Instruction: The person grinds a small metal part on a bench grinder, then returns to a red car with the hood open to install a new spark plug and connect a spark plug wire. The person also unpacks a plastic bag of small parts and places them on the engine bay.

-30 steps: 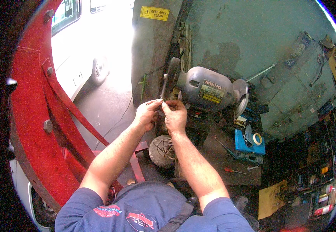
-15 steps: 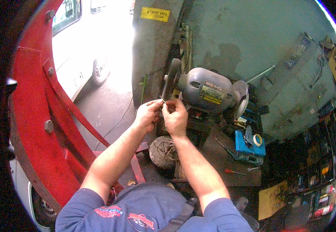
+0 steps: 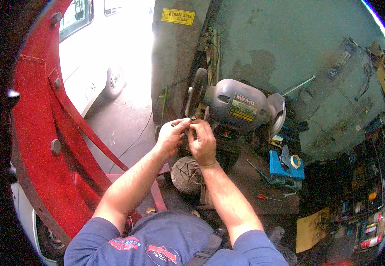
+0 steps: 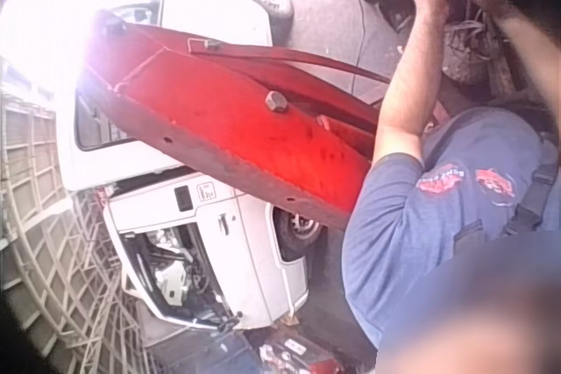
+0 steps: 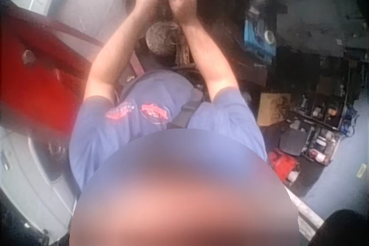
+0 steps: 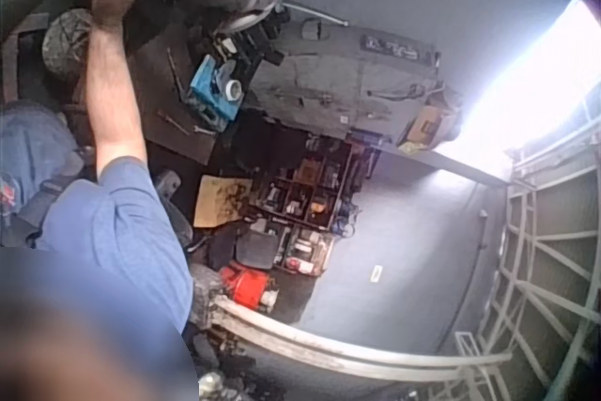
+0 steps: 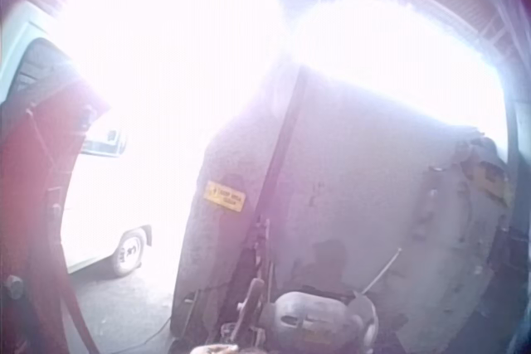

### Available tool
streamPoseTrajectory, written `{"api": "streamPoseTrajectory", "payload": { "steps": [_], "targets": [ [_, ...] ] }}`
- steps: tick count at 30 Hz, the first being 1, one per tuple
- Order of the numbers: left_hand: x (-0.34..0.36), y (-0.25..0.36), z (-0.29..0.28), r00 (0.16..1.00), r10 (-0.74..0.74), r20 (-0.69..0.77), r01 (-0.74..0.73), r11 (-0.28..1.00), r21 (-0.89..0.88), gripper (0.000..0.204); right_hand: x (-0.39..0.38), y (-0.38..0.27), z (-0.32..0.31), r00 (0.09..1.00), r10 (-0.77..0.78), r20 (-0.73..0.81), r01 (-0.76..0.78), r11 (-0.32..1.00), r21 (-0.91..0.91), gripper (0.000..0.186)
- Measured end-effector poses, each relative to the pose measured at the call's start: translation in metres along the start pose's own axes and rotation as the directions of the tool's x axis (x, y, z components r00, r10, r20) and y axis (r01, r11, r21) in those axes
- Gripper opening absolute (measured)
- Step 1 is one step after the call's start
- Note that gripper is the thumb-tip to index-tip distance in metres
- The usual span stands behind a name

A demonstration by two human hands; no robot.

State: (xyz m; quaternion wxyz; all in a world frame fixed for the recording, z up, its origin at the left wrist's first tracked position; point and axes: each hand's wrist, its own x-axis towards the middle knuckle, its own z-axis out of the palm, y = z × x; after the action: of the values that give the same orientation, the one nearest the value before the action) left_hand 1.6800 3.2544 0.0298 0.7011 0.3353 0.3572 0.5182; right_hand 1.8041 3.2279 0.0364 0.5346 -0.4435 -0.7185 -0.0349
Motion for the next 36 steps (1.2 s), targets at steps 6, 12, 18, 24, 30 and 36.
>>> {"api": "streamPoseTrajectory", "payload": {
  "steps": [6, 12, 18, 24, 30, 36],
  "targets": [
    [-0.004, 0.003, -0.004, 1.000, -0.021, 0.008, 0.021, 0.998, -0.054, 0.025, -0.008, 0.003, 0.006, 0.857, 0.494, 0.148, -0.506, 0.750, 0.425, 0.018],
    [0.000, 0.010, -0.009, 0.999, -0.036, 0.037, 0.038, 0.998, -0.058, 0.027, 0.000, 0.015, 0.013, 0.726, 0.592, 0.349, -0.674, 0.511, 0.533, 0.016],
    [0.013, 0.014, -0.012, 1.000, -0.026, -0.007, 0.026, 0.998, 0.064, 0.021, 0.008, 0.015, 0.017, 0.752, 0.588, 0.299, -0.643, 0.554, 0.529, 0.014],
    [0.019, 0.007, -0.007, 0.998, 0.047, -0.033, -0.045, 0.997, 0.070, 0.022, 0.003, 0.020, 0.018, 0.770, 0.589, 0.246, -0.615, 0.580, 0.535, 0.012],
    [0.015, 0.008, -0.009, 0.999, 0.030, -0.031, -0.026, 0.992, 0.123, 0.023, 0.006, 0.014, 0.012, 0.845, 0.502, 0.184, -0.527, 0.724, 0.444, 0.012],
    [0.014, 0.012, -0.009, 0.999, 0.026, -0.047, -0.020, 0.992, 0.126, 0.022, 0.018, 0.004, 0.000, 0.992, 0.106, 0.062, -0.113, 0.987, 0.111, 0.015]
  ]
}}
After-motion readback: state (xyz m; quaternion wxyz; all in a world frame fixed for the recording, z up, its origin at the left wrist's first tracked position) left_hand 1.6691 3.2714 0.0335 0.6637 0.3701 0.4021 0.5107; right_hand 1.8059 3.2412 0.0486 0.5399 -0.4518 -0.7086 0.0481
